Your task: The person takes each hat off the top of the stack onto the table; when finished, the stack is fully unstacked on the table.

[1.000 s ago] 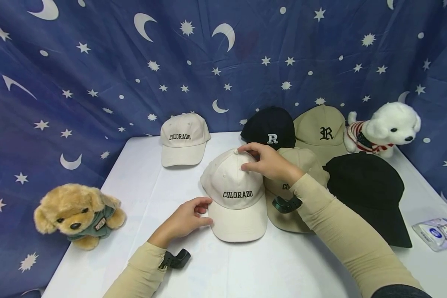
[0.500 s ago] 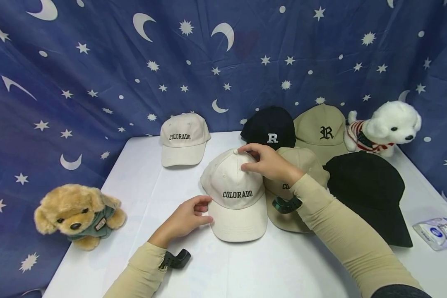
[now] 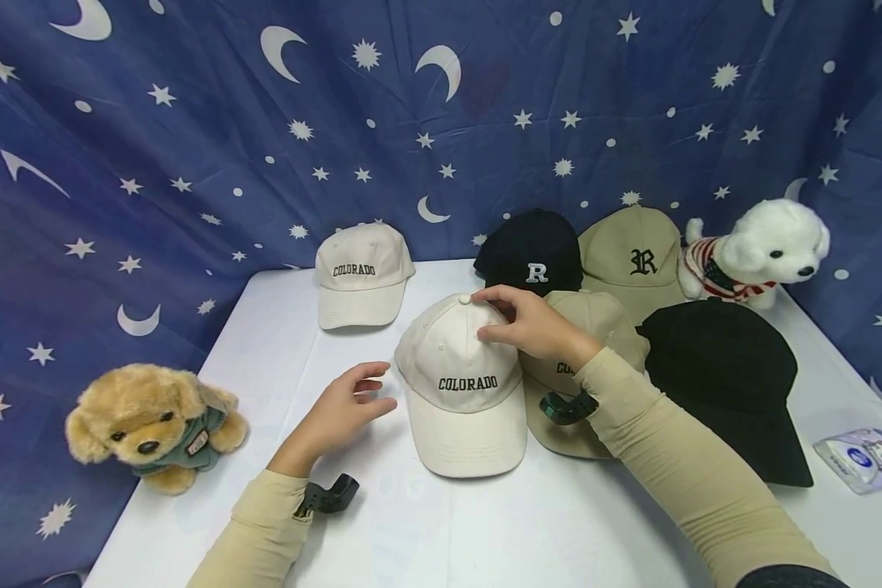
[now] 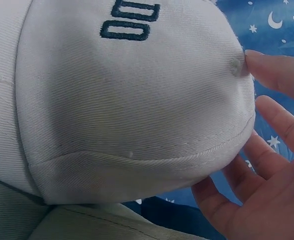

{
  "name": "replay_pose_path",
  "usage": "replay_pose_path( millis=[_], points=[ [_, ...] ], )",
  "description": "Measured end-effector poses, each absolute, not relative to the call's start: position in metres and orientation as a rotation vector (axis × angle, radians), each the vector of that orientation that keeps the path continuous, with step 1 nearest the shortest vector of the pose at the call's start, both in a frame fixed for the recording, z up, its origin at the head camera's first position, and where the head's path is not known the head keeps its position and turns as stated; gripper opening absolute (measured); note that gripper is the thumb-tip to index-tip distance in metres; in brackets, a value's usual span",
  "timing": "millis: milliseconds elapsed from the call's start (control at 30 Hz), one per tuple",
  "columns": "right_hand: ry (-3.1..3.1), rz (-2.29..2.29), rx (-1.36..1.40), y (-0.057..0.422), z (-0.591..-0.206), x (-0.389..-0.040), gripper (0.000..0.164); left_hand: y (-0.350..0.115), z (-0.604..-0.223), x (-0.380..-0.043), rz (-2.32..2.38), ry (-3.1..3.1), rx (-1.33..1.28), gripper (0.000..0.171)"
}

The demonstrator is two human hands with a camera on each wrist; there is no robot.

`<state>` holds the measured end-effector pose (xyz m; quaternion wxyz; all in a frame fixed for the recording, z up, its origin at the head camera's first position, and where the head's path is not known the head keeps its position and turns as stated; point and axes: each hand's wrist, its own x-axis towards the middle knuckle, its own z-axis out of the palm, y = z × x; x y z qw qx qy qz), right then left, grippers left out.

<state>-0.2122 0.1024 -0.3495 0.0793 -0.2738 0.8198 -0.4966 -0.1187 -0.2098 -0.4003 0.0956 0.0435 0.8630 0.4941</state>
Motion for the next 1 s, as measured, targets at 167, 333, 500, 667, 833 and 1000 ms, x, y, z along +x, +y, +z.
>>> replay_pose_path(
  millis=[167, 333, 500, 667, 833, 1000],
  points=[
    [2.461, -1.486, -0.81, 0.103, -0.35, -0.212, 0.051, -0.222, -0.39, -0.13, 1.491, 2.612, 0.133, 0.061],
    [2.469, -1.478, -0.813, 0.104, -0.351, -0.211, 0.051, -0.235, -0.38, -0.15, 1.475, 2.734, 0.142, 0.059],
    [2.475, -1.476, -0.821, 0.106, -0.352, -0.211, 0.051, -0.247, -0.373, -0.175, 1.501, 2.784, 0.063, 0.06],
    [2.465, -1.49, -0.825, 0.107, -0.353, -0.21, 0.05, -0.257, -0.377, -0.199, 1.586, 2.777, -0.007, 0.063],
    [2.452, -1.504, -0.842, 0.106, -0.355, -0.211, 0.049, -0.268, -0.388, -0.216, 1.627, 2.73, -0.059, 0.07],
    [2.448, -1.514, -0.842, 0.105, -0.356, -0.212, 0.049, -0.275, -0.395, -0.226, 1.6, 2.704, -0.163, 0.074]
  ],
)
